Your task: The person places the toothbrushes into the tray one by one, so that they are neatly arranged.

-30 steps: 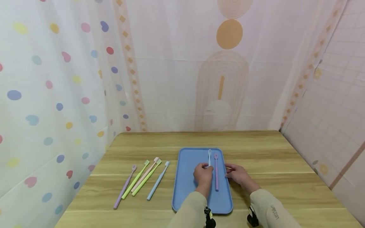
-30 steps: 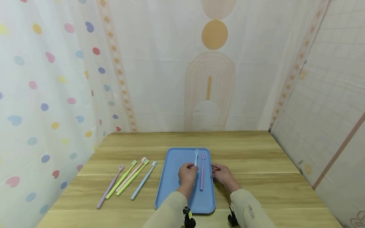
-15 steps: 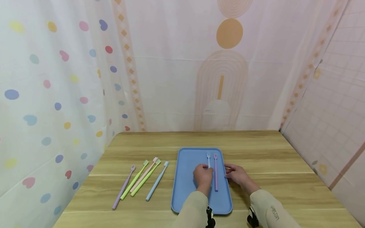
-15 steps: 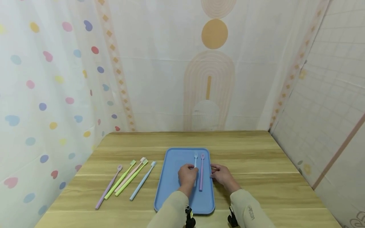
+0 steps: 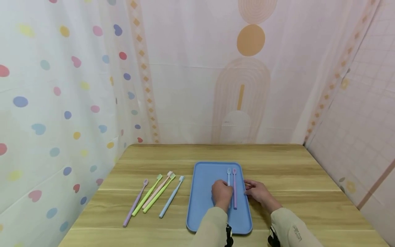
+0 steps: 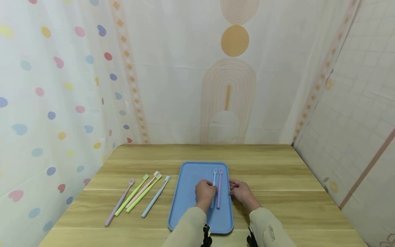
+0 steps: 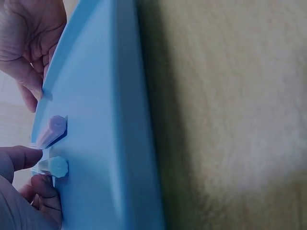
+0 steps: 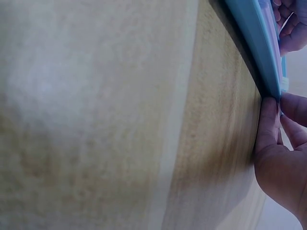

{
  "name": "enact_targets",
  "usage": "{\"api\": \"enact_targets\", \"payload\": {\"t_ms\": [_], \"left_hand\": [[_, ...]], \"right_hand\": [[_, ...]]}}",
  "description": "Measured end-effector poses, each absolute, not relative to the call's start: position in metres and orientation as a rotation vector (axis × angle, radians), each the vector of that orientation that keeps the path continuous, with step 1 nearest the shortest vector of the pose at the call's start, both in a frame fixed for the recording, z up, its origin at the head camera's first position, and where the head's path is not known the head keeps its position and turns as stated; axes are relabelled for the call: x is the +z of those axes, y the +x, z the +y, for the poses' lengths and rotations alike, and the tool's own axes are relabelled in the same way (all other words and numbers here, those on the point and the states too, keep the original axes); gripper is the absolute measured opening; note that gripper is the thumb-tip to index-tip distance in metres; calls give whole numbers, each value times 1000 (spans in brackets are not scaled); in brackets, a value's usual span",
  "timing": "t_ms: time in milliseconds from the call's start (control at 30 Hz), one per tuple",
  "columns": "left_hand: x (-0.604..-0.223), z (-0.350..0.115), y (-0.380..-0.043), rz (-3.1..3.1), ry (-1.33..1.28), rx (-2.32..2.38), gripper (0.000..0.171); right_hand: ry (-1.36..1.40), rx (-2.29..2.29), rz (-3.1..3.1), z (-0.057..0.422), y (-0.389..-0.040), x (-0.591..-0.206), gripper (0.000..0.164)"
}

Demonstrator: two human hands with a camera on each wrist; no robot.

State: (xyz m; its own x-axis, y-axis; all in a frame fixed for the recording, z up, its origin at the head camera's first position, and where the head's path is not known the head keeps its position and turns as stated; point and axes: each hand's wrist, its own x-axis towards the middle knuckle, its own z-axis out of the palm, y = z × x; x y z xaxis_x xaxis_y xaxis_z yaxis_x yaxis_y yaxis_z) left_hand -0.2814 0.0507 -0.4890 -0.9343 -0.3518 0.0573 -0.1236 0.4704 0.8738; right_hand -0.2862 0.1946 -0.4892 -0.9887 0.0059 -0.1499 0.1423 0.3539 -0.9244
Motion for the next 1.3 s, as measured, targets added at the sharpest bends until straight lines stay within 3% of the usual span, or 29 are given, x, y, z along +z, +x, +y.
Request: {"api": "enact_targets", "payload": {"t_ms": [233,567,1300], "left_hand": [[-482,47,-282,-2503,405,-1458,5],[-471,38,-300,-2528,279,-1458,19],[-445,-28,-329,-2578,102,-1492,32]], "right_hand": [[117,-1768,2446,197,-286,-491,52],[120,-1719,2484,204,-290,-486,53],[105,-1750,2446,198,-287,-490,53]]}}
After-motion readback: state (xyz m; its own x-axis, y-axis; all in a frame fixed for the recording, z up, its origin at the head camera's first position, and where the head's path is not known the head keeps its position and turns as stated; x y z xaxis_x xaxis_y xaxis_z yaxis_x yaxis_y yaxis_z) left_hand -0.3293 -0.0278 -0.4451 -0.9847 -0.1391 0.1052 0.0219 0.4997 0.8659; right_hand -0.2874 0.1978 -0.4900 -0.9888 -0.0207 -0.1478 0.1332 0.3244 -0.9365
